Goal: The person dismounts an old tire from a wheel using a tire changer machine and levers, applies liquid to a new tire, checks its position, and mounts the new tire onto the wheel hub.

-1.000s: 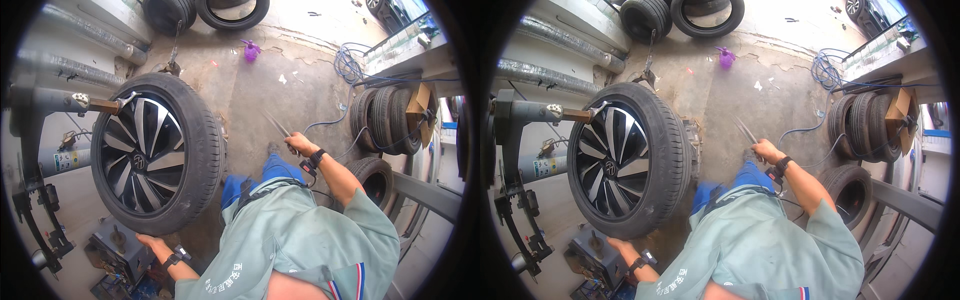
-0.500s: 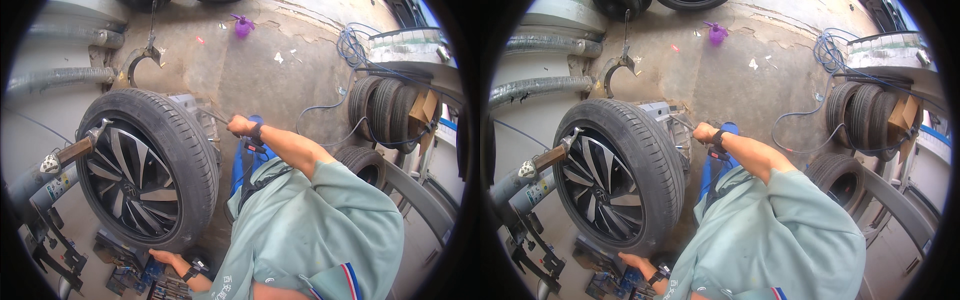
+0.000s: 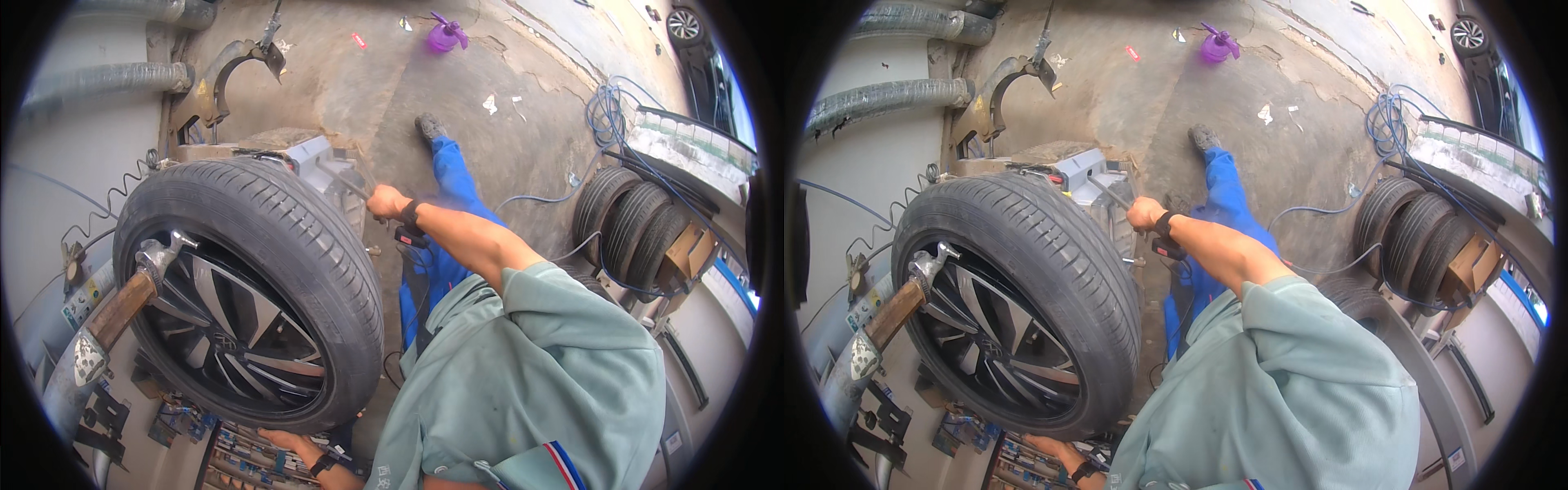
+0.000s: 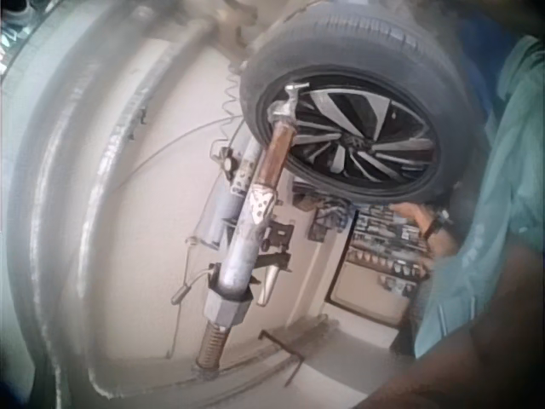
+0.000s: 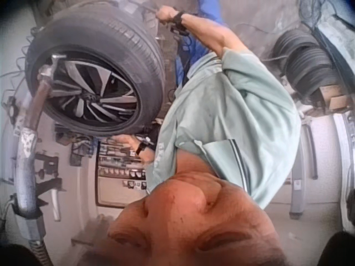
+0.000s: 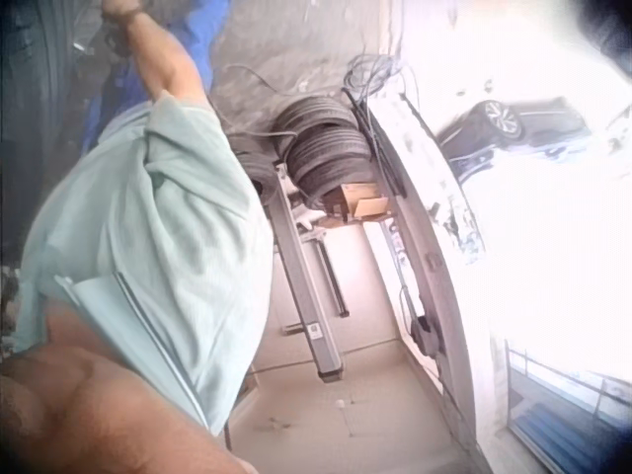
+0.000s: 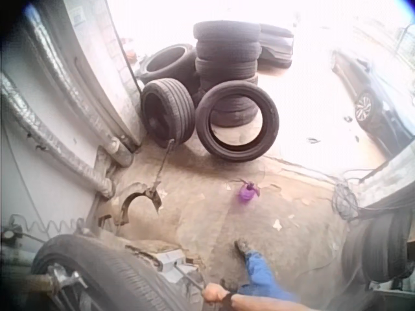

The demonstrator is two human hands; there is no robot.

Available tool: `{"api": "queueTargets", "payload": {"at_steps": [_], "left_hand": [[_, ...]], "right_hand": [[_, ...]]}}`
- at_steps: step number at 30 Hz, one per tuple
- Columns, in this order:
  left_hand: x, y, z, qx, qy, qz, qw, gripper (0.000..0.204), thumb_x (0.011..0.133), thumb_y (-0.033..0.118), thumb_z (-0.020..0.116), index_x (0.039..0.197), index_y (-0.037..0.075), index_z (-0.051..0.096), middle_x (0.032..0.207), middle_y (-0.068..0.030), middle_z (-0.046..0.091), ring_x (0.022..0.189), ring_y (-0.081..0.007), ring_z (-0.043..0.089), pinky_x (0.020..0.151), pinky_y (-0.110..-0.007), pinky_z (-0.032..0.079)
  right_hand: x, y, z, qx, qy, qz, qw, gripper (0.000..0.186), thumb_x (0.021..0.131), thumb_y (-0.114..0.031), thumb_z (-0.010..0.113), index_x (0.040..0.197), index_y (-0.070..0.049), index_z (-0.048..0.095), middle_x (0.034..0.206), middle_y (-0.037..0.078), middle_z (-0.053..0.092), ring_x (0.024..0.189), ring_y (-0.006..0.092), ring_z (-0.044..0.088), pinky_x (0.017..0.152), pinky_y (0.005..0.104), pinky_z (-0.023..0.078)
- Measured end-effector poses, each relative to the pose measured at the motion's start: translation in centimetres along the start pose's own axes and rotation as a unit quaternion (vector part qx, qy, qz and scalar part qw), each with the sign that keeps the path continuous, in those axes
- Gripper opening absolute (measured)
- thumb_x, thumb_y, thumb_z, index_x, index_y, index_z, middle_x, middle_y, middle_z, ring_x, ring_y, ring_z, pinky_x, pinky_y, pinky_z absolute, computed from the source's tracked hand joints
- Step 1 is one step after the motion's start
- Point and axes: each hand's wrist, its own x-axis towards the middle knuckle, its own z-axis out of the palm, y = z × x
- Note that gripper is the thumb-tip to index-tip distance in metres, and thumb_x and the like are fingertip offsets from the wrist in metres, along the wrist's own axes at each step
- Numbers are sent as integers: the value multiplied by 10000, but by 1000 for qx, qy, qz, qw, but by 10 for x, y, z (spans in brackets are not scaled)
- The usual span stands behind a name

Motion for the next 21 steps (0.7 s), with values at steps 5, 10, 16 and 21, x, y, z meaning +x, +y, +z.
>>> {"api": "queueTargets", "payload": {"at_steps": [5,10,16,21], "left_hand": [[-17,5,17,80,90,-4,993,715,1059,456,227,1499,-108,235,1555,-263,304,1375,-381,411,1170,-417,352],[-18,9,30,188,191,-34,963,686,1070,439,244,1424,-131,385,1470,-260,447,1294,-372,503,1114,-387,402],[28,-13,-10,352,212,82,908,654,1070,420,318,1330,-155,489,1380,-267,539,1194,-378,554,1041,-389,408],[19,-39,-34,279,175,77,941,673,1050,444,354,1282,-164,522,1311,-324,562,1202,-423,534,1050,-415,386]], "right_hand": [[25,-4,-6,19,-32,13,999,150,752,-194,683,805,-86,772,762,131,719,754,279,717,686,395,567],[77,-3,-8,101,-17,35,994,378,894,-317,540,748,-24,729,681,145,697,688,283,706,695,398,554],[122,-11,-29,247,-12,181,952,616,1017,-446,394,777,17,722,714,176,707,751,308,715,769,417,547],[35,5,-56,398,-15,128,908,335,998,-278,547,1134,-19,711,701,64,615,586,161,583,572,338,495]]}}
